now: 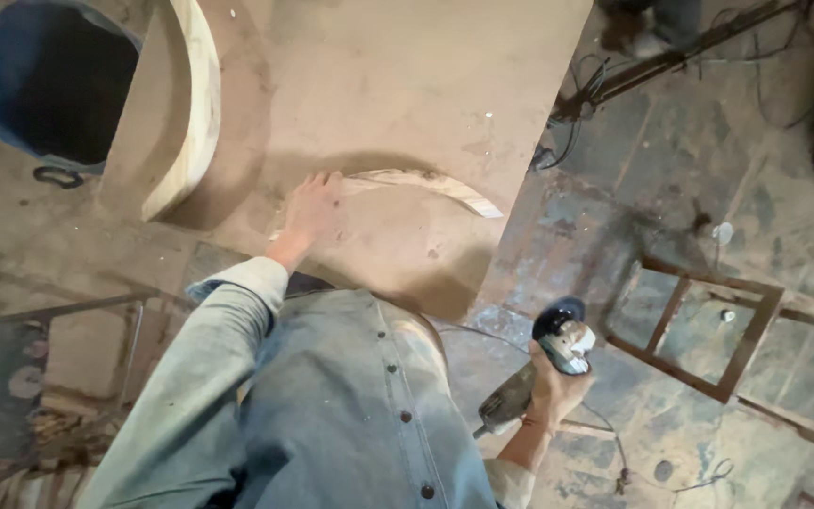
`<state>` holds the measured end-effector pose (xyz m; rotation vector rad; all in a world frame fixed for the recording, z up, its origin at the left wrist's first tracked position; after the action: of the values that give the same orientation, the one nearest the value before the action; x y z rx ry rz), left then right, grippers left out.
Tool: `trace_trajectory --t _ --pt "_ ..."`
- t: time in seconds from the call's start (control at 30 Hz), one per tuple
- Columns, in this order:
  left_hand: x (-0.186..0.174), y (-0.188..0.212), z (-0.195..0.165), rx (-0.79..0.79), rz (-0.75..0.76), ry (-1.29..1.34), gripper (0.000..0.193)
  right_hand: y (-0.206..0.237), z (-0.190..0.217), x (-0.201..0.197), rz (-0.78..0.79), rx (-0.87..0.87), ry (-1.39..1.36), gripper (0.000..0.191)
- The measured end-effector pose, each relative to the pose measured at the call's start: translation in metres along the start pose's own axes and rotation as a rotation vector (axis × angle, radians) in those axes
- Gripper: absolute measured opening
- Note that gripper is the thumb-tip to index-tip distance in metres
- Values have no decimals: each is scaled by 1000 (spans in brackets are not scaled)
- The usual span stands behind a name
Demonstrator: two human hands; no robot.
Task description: The person uses an angle grinder with a sanding disc to smooth the surface of a curved wooden piece. They hold the wood with one hand and move the tool back and forth along the grain, then flip the piece to sand the other side.
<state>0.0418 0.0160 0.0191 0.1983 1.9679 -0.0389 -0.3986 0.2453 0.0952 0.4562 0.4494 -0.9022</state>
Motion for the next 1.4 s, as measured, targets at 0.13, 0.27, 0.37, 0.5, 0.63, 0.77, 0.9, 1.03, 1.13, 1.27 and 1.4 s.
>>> trace_trajectory --t 0.13,0.27,0.37,0.5,0.63,0.77,0.9,1.03,1.13,1.27,1.4 --pt "2 27 15 -50 -160 27 39 10 -22 -11 -158 -12 121 92" --pt "6 63 37 -192 -138 -22 40 14 -26 -9 -159 -33 89 91" --pt "6 78 47 -210 -171 24 52 20 -16 -5 -162 -65 -32 88" --pt "1 77 45 -173 -137 11 57 32 4 3 -177 -55 -124 83" --pt "-16 60 50 -260 139 268 69 46 20 1 -242 -70 -94 86" --pt "-26 29 77 -604 570 1094 39 60 24 -3 -264 -88 -143 87" --pt "-24 8 93 -841 926 1451 32 72 17 -2 -306 -21 -250 90" --pt "-25 1 97 -837 1077 1588 37 90 12 -4 -358 -57 -195 91" --pt "-26 -2 102 -856 1010 1432 36 103 10 -6 -370 4 -213 86" --pt "-23 -4 105 -844 1000 1469 32 112 8 -5 -409 112 -246 83" --pt "-16 -3 109 -883 898 1369 29 115 4 -4 -445 77 -206 86"
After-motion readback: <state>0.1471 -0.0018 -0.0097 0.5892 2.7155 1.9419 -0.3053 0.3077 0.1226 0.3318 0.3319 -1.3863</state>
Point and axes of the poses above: each hand's wrist, its own y-axis away from the middle knuckle, its own x-axis out of the palm, z = x × y, the point moved 2 cm from there along -y, towards the middle knuckle, and after that the axes turned 8 degrees about -y, right-handed, at the moved point
